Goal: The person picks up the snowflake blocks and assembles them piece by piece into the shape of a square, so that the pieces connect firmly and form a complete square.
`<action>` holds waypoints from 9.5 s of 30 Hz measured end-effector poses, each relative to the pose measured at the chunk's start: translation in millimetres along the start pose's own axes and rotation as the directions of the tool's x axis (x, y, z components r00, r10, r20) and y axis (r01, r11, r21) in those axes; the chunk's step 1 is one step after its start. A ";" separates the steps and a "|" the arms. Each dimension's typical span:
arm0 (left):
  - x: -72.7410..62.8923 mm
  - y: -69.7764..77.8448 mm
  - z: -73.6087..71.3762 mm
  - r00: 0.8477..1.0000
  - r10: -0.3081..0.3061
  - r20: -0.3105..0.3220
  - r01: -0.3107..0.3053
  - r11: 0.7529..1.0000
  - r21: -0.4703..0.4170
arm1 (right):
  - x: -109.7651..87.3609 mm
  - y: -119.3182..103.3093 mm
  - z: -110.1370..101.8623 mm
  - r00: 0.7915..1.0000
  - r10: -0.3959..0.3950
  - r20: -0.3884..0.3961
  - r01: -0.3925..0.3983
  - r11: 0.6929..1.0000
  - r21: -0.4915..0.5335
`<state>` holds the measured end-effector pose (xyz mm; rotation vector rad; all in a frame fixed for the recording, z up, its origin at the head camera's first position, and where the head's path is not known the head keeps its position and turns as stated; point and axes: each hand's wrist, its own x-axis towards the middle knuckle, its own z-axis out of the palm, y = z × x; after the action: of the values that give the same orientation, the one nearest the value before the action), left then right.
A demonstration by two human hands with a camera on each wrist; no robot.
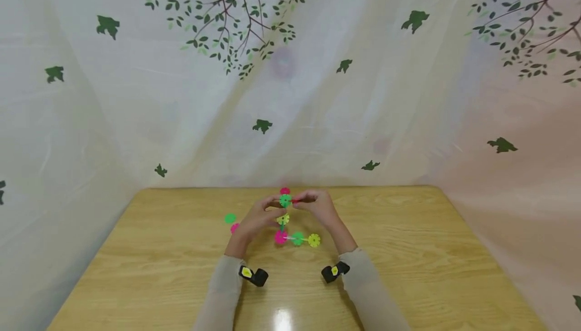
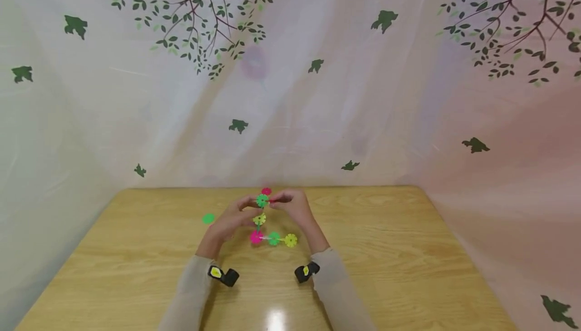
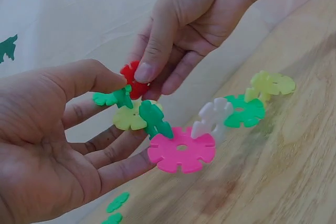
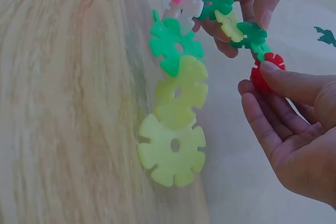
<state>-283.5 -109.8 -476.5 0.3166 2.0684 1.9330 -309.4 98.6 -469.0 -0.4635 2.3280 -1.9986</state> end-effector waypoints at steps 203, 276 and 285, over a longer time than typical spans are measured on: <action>-33.1 -15.3 3.0 0.993 -0.082 -0.082 0.083 0.996 0.014 | -13.8 -11.4 -5.9 0.969 0.114 0.218 -0.091 0.989 -0.112; -9.7 -25.1 6.3 0.961 -0.113 -0.253 0.074 0.984 -0.161 | 11.7 0.6 -16.9 0.972 0.132 0.195 -0.124 0.991 -0.048; 0.0 -23.4 7.8 0.957 -0.139 -0.255 0.082 0.972 -0.221 | 7.2 9.5 -10.7 0.992 0.104 0.074 -0.104 0.995 -0.005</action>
<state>-279.8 -104.2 -500.2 -0.1149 1.9626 2.2000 -320.6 108.3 -475.3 -0.3995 2.2603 -1.9013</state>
